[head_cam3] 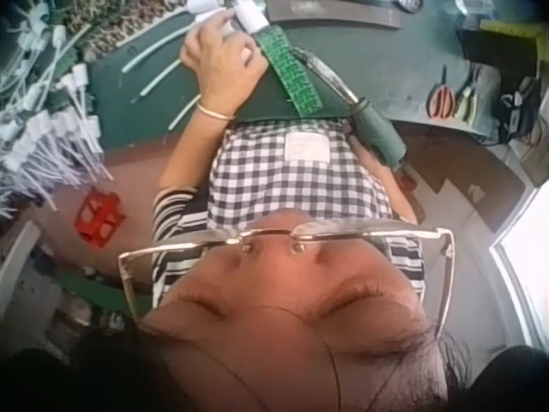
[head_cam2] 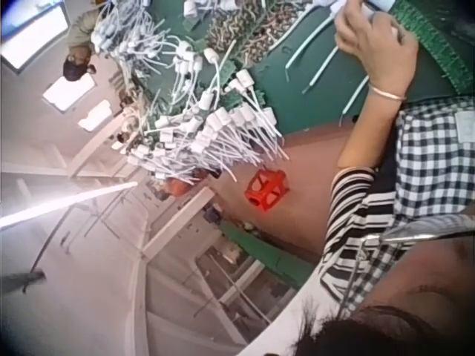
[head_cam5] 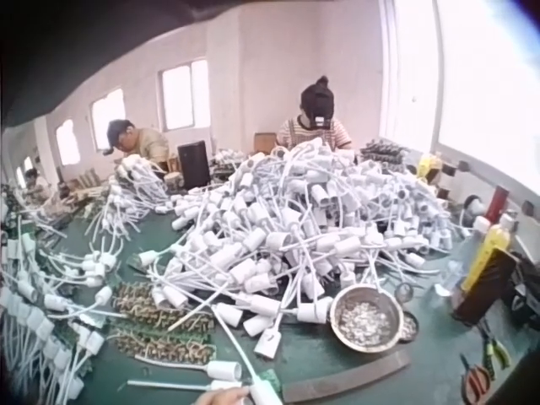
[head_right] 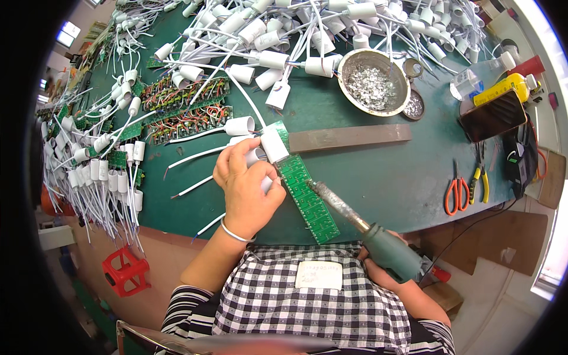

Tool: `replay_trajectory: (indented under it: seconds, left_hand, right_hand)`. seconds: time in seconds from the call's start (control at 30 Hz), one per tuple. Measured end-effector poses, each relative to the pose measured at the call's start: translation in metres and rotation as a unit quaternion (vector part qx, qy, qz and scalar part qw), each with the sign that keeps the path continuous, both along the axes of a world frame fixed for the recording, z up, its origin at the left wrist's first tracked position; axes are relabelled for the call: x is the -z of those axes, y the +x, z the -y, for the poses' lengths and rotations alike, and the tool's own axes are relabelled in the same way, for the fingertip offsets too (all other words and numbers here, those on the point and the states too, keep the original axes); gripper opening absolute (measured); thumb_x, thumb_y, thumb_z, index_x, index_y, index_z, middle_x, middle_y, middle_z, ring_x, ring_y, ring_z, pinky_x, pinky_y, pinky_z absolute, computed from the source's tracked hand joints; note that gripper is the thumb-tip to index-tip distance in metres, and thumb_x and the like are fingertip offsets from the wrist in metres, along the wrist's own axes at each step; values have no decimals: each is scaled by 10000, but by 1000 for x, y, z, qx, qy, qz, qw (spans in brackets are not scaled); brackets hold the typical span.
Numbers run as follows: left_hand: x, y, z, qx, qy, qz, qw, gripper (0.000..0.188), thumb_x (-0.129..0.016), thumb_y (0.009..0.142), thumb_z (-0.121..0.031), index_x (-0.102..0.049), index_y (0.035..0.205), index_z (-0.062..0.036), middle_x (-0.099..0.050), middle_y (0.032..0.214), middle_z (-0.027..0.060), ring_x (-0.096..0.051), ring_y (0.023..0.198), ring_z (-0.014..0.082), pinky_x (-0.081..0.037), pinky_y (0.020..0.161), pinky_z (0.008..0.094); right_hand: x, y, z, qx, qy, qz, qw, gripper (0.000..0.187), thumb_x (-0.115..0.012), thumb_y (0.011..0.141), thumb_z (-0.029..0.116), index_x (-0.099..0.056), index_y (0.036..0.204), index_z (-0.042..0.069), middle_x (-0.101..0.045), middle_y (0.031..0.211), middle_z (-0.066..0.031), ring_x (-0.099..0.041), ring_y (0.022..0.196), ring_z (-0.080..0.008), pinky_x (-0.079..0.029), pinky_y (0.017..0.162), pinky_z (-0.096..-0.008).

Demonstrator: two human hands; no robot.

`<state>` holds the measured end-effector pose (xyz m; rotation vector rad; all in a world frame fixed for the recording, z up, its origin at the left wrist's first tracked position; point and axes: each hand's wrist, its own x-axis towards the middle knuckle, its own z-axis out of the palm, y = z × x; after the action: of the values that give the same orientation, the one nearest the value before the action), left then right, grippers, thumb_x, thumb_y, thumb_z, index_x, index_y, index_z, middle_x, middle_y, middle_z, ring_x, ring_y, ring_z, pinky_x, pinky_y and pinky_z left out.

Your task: The person solders wires and light bulb sockets onto green circuit boards using a soldering iron and solder.

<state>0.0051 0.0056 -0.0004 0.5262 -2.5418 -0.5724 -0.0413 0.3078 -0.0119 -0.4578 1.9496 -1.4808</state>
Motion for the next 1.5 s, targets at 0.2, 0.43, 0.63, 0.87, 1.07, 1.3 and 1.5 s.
replay_trajectory:
  seconds: [0.2,0.43,0.63,0.87,1.07,1.3,1.5]
  left_hand:
    - [1,0,-2,-1,-20,-12,1000,116,-676,615,-117,-564,638,-134,-490,1229,68,-375,1162,337,-252,917,487]
    - [0,1,-2,0,-11,0,1000,121,-673,613,-88,-576,677,-122,-481,1255,87,-352,1192,360,-239,991,467]
    - [2,8,1,66,0,-52,996,145,-678,599,-67,-575,686,-121,-480,1238,75,-365,1164,348,-270,979,452]
    - [3,5,0,54,-25,-31,998,149,-676,592,-66,-579,690,-123,-481,1230,55,-380,1152,339,-273,970,452]
    - [3,5,2,53,-14,-41,998,148,-685,591,-73,-581,684,-125,-484,1227,46,-387,1146,334,-275,969,449]
    - [4,5,1,50,-16,-39,998,145,-687,593,-76,-582,681,-123,-495,1217,38,-393,1140,334,-277,966,452]
    - [2,4,0,48,-22,-36,998,142,-684,594,-70,-579,673,-122,-494,1215,41,-394,1139,332,-280,961,453]
  right_hand:
    - [9,-2,10,-99,34,-92,990,367,-611,785,19,-513,1134,-41,-659,859,-83,-648,821,-168,-492,801,-294]
    - [20,-1,11,-97,-116,-99,984,573,-639,831,78,-365,1318,-50,-635,987,-120,-643,891,-189,-503,826,-301]
    - [20,7,9,-14,-147,-65,987,508,-668,796,76,-474,1252,-39,-634,1069,-112,-633,939,-172,-503,834,-287]
    - [10,-1,24,-74,-25,-332,940,445,-674,737,106,-570,1151,-21,-633,1042,-143,-644,930,-267,-508,822,-332]
    - [0,0,30,-62,-24,-323,944,373,-658,693,51,-624,1062,11,-628,1042,-175,-636,934,-318,-512,829,-367]
    - [-4,-2,35,-93,8,-386,918,315,-649,661,16,-660,975,40,-652,990,-137,-642,892,-322,-519,791,-367]
    - [-1,1,14,-9,-12,-15,1000,241,-554,723,23,-645,945,9,-665,839,-120,-641,800,-239,-508,745,-336]
